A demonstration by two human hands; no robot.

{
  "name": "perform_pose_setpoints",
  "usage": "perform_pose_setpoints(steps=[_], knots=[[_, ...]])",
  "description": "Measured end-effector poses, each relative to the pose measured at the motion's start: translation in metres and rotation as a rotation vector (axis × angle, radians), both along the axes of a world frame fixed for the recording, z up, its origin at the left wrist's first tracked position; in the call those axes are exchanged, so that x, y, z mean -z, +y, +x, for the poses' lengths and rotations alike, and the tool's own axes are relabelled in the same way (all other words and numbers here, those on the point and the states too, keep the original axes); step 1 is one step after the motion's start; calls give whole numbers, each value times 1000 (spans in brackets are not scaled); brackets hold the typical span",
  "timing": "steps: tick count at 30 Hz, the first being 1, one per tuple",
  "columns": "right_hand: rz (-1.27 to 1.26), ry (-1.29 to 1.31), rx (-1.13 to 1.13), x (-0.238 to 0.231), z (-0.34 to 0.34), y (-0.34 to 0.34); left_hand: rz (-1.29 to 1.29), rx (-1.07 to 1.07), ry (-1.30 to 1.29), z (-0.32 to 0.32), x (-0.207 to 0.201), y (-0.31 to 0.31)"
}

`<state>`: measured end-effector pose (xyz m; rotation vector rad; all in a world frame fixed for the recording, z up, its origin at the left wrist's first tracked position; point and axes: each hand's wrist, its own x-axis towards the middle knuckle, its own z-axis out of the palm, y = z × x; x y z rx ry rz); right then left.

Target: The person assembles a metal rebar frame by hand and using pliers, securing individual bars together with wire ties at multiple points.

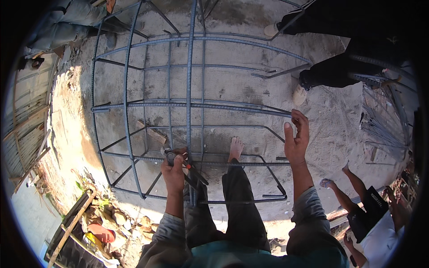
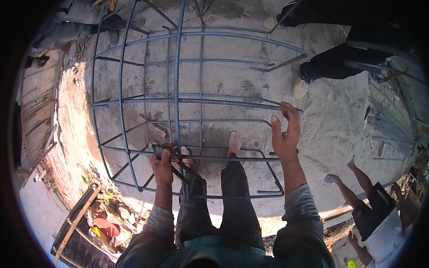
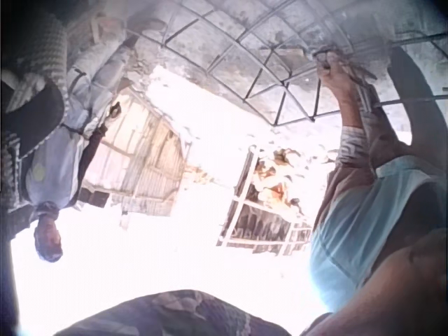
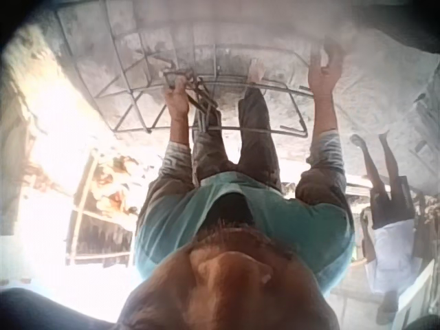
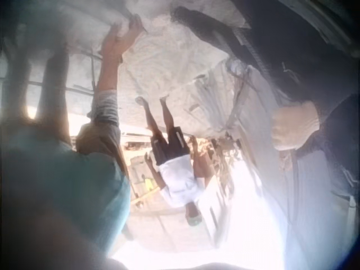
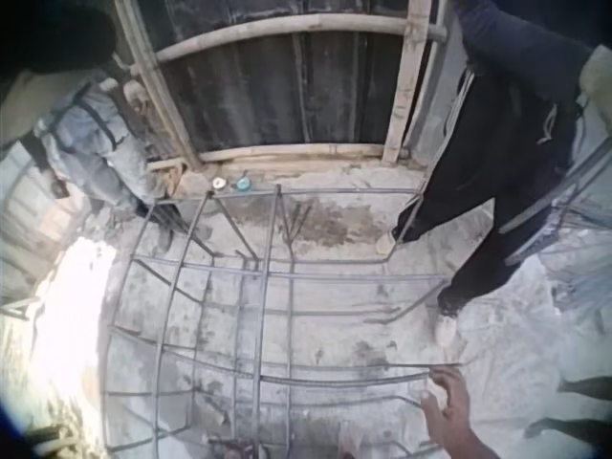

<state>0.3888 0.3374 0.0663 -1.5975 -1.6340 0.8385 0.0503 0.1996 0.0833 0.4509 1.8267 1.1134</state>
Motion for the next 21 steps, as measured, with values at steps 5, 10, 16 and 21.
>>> perform_pose_setpoints(steps=[5,10,16,21], knots=[[-224,247,409,18,-3,-66,66,42,-149,-7,-16,-1],[-54,448,1131,65,67,-12,11,248,-15,-15,18,10],[-10,880,1252,134,79,58,-182,288,-313,-18,29,30],[32,994,1240,128,69,83,-240,292,-319,-24,20,36]])
